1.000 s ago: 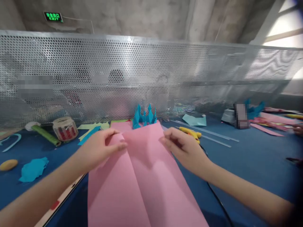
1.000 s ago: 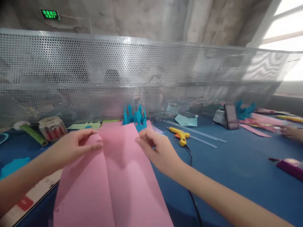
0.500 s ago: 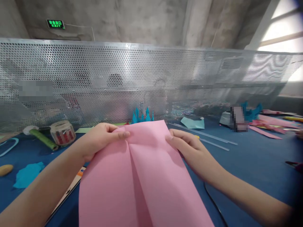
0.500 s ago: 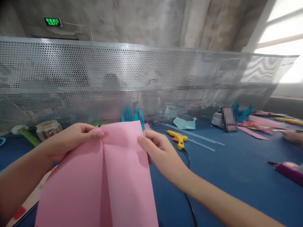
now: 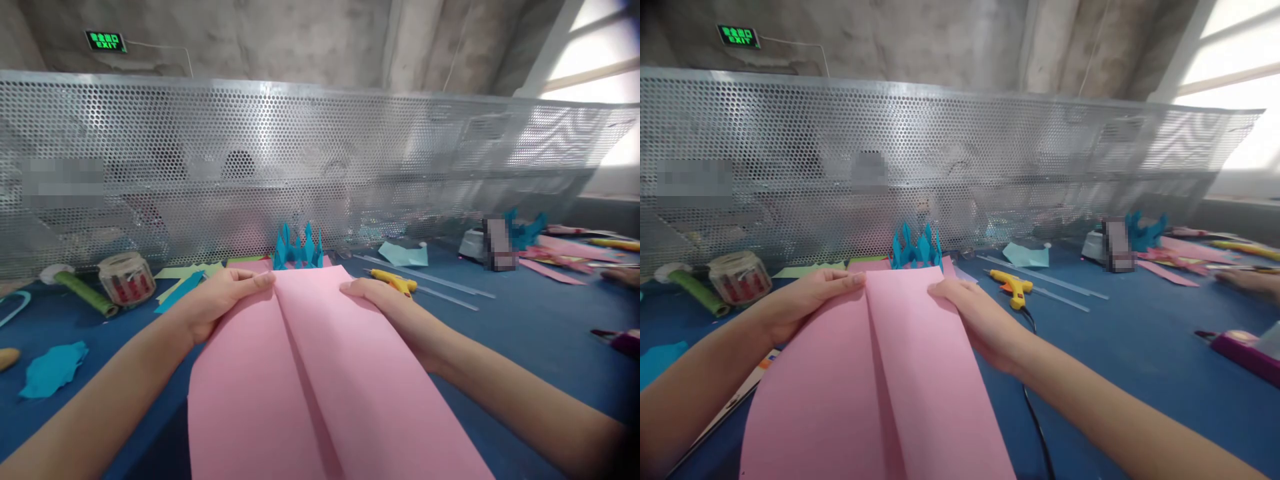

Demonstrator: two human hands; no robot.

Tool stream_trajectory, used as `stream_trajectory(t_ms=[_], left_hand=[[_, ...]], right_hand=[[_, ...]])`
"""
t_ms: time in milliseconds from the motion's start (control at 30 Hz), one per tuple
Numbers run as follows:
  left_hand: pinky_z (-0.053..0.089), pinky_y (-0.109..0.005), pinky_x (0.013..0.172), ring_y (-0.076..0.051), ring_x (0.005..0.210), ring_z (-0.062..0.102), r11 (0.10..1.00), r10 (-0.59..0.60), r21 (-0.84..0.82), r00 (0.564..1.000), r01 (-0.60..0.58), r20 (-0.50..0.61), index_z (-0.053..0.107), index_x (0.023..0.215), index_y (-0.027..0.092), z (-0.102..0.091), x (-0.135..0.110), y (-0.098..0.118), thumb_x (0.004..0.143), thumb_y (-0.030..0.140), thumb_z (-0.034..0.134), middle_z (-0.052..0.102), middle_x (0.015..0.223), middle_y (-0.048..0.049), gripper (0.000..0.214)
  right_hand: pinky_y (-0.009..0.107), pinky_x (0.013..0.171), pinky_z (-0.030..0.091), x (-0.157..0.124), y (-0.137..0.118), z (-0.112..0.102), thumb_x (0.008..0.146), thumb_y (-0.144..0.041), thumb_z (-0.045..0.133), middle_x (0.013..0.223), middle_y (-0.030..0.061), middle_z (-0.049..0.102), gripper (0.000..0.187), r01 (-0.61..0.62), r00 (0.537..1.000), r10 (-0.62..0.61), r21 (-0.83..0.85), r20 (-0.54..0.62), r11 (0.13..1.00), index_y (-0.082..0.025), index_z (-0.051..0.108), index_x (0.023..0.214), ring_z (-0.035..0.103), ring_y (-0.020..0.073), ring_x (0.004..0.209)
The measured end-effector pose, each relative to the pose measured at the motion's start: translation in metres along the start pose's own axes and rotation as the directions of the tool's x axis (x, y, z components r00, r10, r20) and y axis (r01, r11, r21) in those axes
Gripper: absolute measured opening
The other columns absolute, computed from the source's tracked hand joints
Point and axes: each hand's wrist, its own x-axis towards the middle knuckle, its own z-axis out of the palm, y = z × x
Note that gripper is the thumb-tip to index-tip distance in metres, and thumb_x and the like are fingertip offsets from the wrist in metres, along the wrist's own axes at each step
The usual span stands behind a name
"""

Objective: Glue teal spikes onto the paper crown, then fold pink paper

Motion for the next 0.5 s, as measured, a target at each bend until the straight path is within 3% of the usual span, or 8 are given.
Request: stream_trajectory(t_ms=[233, 500], left_hand=[[0.056, -0.034, 0.07, -0.016, 0.08, 0.065, 0.999, -0.027, -0.032, 0.999, 0.028, 0.031, 0.061, 0.11, 0.016, -0.0008, 0.0034, -0.0042, 0.096, 0.041, 0.058, 0.065, 0.102, -0.0048, 0.029], [0.056, -0.034, 0.071, -0.017, 0.081, 0.065, 0.999, -0.05, -0.02, 0.999, 0.05, 0.022, 0.061, 0.11, 0.016, -0.0015, 0.003, -0.004, 0.096, 0.04, 0.059, 0.065, 0.103, -0.005, 0.028]], right_hand=[[0.023, 0.047, 0.025, -0.0031, 0.0059, 0.0007, 0.065, -0.04, 0.064, 0.058, -0.0057, 0.035, 0.035, 0.048, 0.999, -0.048, 0.004, 0.005, 0.999, -0.022, 0.035, 0.056, 0.031, 0.0087, 0.052], [0.024, 0.044, 0.026, 0.0005, 0.0087, -0.002, 0.071, -0.047, 0.062, 0.057, -0.0042, 0.039, 0.036, 0.107, 0.994, -0.108, -0.075, -0.017, 0.991, -0.023, 0.039, 0.058, 0.034, 0.0103, 0.05]])
